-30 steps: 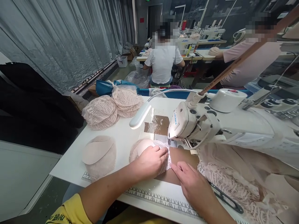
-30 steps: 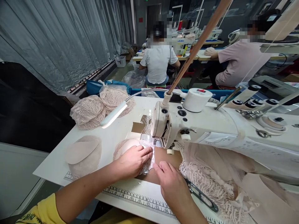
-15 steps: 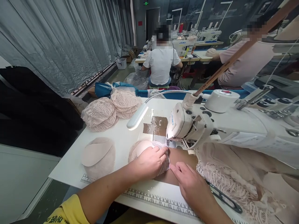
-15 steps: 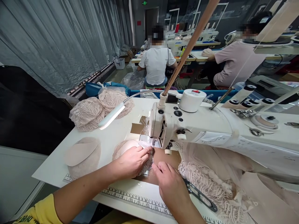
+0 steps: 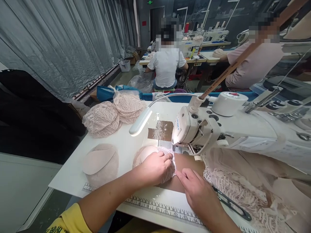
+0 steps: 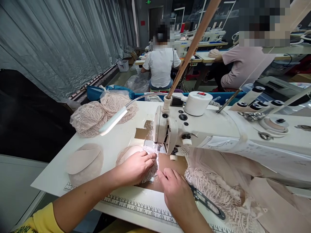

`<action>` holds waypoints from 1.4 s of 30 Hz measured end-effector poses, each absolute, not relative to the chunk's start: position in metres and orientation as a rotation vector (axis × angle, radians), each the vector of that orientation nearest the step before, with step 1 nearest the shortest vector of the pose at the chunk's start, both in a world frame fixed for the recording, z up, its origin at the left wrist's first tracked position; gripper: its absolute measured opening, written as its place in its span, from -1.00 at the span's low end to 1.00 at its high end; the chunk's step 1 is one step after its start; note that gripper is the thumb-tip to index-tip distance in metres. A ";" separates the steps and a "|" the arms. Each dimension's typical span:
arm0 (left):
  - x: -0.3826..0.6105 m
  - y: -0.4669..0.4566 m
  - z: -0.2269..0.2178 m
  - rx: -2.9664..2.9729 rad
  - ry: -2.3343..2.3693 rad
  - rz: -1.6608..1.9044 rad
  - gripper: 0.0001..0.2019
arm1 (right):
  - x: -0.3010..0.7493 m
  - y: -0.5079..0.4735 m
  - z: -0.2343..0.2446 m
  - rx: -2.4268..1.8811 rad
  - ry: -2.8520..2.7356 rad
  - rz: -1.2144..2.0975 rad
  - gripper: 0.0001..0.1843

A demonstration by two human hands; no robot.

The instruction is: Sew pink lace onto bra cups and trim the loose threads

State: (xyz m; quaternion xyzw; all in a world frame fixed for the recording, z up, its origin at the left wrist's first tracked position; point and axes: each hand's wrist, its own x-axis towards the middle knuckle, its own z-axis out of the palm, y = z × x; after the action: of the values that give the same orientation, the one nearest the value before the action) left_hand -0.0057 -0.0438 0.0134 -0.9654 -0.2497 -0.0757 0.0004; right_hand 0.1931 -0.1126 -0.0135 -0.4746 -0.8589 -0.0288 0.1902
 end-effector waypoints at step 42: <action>-0.021 0.003 0.006 -3.195 -0.756 -0.349 -0.58 | 0.187 -0.065 -0.013 -1.492 -2.413 -0.295 -0.47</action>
State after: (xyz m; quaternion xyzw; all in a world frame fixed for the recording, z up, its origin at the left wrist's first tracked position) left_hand -0.0206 0.0026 0.0058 -0.9646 -0.2281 -0.1054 -0.0801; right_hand 0.1871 -0.0648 -0.0127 -0.5176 -0.8371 -0.1024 0.1442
